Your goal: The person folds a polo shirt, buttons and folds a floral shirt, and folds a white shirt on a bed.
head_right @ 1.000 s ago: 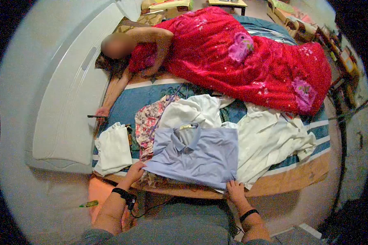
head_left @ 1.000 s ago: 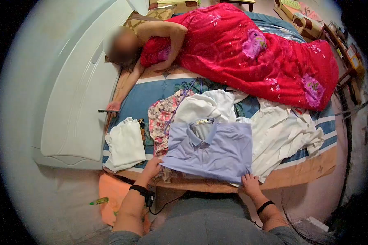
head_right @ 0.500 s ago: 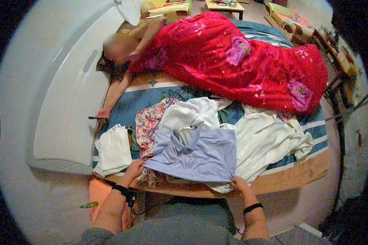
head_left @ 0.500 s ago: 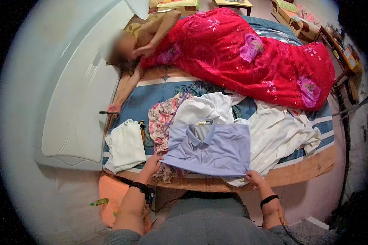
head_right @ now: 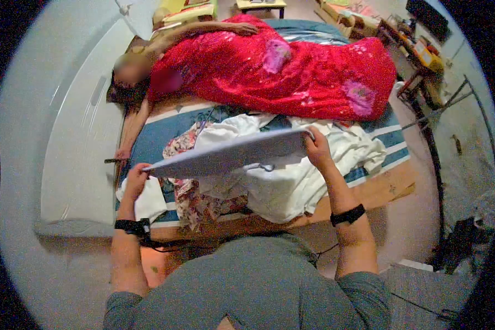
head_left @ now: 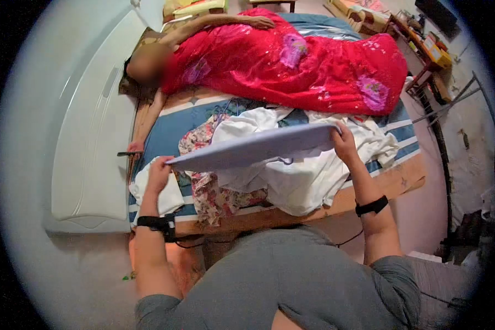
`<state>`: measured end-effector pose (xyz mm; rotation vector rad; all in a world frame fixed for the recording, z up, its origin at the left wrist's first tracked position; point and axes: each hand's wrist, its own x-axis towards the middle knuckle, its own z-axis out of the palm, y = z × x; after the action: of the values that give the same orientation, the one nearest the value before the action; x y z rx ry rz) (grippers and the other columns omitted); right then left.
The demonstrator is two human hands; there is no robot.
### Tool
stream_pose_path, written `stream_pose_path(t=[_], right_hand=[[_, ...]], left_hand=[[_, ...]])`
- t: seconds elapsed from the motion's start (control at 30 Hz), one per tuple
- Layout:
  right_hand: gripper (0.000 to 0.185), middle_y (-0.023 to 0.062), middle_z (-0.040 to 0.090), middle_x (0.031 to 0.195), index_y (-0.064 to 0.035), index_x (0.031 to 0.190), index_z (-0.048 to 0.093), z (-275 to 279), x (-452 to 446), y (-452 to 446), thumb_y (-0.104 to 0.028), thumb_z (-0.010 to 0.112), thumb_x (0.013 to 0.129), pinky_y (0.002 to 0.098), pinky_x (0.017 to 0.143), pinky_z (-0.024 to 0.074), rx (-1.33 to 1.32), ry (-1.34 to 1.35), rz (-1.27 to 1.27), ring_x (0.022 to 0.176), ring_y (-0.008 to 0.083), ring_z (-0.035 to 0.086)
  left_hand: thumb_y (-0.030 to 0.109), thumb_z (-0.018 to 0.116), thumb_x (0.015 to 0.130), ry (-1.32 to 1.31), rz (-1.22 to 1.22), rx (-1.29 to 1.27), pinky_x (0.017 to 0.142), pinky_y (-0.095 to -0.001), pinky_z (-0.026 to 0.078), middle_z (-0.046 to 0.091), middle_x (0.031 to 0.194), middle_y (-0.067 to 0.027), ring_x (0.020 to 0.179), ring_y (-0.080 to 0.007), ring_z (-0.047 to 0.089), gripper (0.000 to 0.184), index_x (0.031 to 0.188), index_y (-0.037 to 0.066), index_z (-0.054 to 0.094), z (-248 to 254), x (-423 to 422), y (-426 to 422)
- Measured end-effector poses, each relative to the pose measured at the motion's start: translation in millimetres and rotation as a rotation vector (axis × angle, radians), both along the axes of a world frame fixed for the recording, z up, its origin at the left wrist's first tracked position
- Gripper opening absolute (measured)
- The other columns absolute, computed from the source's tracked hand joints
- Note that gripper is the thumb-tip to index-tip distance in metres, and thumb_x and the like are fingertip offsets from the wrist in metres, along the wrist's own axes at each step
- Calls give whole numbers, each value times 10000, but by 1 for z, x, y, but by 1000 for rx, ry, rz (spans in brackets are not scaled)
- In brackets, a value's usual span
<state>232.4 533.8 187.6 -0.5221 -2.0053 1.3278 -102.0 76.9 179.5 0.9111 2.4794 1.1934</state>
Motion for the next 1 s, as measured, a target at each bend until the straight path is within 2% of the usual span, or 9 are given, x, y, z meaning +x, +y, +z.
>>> stream_pose_path(t=[0.07,0.17,0.23,0.33,0.53,0.67,0.73,0.8,1.0], right_hand=[[83,13,490,699,-32,894,529,50,-3,2,-91,480,864,243,587,372,11,42,41,654,87,429],[123,-26,461,665,-43,854,539,113,-5,-6,-157,508,887,233,552,355,215,148,-83,623,71,410],[134,-19,462,660,-42,850,542,137,-5,-6,-167,513,889,234,552,355,214,170,-103,621,75,412],[168,-12,469,645,-34,841,548,156,-4,-1,-190,511,894,249,545,357,332,198,-127,612,84,416],[222,-22,467,627,-16,808,552,144,-8,14,-217,505,890,263,527,348,363,48,-121,597,79,408],[204,-37,471,655,-4,812,565,131,-14,13,-183,493,879,250,543,349,119,-24,-33,608,75,410],[193,-38,502,691,-16,860,589,119,-18,20,-178,487,882,240,565,363,-30,-86,-4,626,71,429],[204,-23,548,737,-12,913,601,111,-23,23,-177,485,882,236,588,384,-141,-42,68,651,73,467],[246,30,594,801,11,954,594,89,-45,33,-179,451,893,270,641,426,-496,-118,115,697,117,531]], left_hand=[[-14,478,739,-72,33,53,631,-240,444,586,786,-52,650,-126,521,256,961,18,601,54,1,-1],[-12,478,748,153,36,43,601,-221,418,568,750,-26,615,-108,487,240,947,15,609,90,-11,-13],[-8,484,775,-235,86,359,593,-210,400,551,724,-8,617,-92,470,196,920,8,616,133,9,-6],[4,497,799,-250,117,357,595,-206,389,543,700,-5,638,-84,471,161,905,-5,619,172,37,2],[34,539,797,-214,90,296,653,-211,400,557,768,-9,718,-89,493,145,911,-9,617,153,31,-2],[52,532,785,-68,100,185,677,-207,401,561,801,-19,751,-89,499,173,924,-13,611,132,35,0],[53,509,774,-19,138,248,664,-211,407,567,770,-19,731,-92,511,196,929,-19,607,119,34,1],[42,487,781,-106,122,93,628,-236,415,565,766,-20,681,-101,506,219,956,-9,609,119,38,1],[105,496,782,-149,226,111,450,-250,396,562,638,-41,506,-110,503,197,889,-20,604,113,49,16]])
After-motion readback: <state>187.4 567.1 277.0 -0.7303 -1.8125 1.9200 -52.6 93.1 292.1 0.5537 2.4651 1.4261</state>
